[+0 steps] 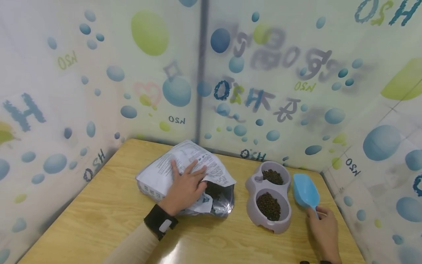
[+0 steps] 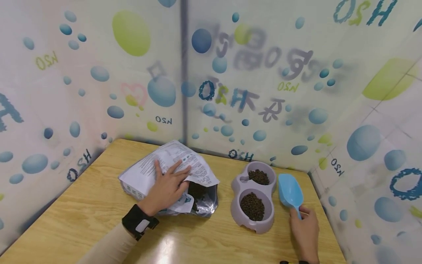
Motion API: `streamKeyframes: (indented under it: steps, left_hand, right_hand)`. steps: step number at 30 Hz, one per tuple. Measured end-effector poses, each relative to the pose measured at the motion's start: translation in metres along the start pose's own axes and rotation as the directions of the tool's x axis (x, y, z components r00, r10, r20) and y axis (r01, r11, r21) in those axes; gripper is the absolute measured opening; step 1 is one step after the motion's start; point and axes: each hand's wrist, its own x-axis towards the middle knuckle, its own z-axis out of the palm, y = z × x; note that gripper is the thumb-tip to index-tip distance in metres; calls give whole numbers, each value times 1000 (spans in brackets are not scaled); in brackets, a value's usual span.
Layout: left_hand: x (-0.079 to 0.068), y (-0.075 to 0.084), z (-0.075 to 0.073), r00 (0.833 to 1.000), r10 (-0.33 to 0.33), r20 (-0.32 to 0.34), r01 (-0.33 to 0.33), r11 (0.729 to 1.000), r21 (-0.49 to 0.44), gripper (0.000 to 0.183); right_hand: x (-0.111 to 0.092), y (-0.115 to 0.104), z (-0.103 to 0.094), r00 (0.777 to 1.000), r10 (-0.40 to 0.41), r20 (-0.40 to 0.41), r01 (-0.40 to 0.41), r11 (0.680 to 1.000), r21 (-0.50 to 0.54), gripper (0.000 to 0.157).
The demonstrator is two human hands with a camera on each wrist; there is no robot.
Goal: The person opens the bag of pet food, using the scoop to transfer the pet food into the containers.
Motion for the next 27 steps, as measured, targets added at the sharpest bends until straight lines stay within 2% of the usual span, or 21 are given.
streamKeyframes:
  steps: [5,15,22,27]
  left_hand:
    - [0,1,-1,1000,2,-9,-2,1000,-6,49]
    - [0,0,3,1000,-4,-19,4,1000,-3,49]
    - [0,-1,4,1000,-1,-23,1,1000,3,50]
    - [0,-1,6,1000,1,-26,-1,1000,3,51]
  right_hand:
    - [4,6,-2,1000,3,12,-3,1000,-8,72]
    - [0,9,-5,996,-64,64,70,993,-96,72]
    - [2,5,-12,993,-44,112,61,987,-149,78]
    - [-2,3,-15,993,-103,56,110,985,-134,77]
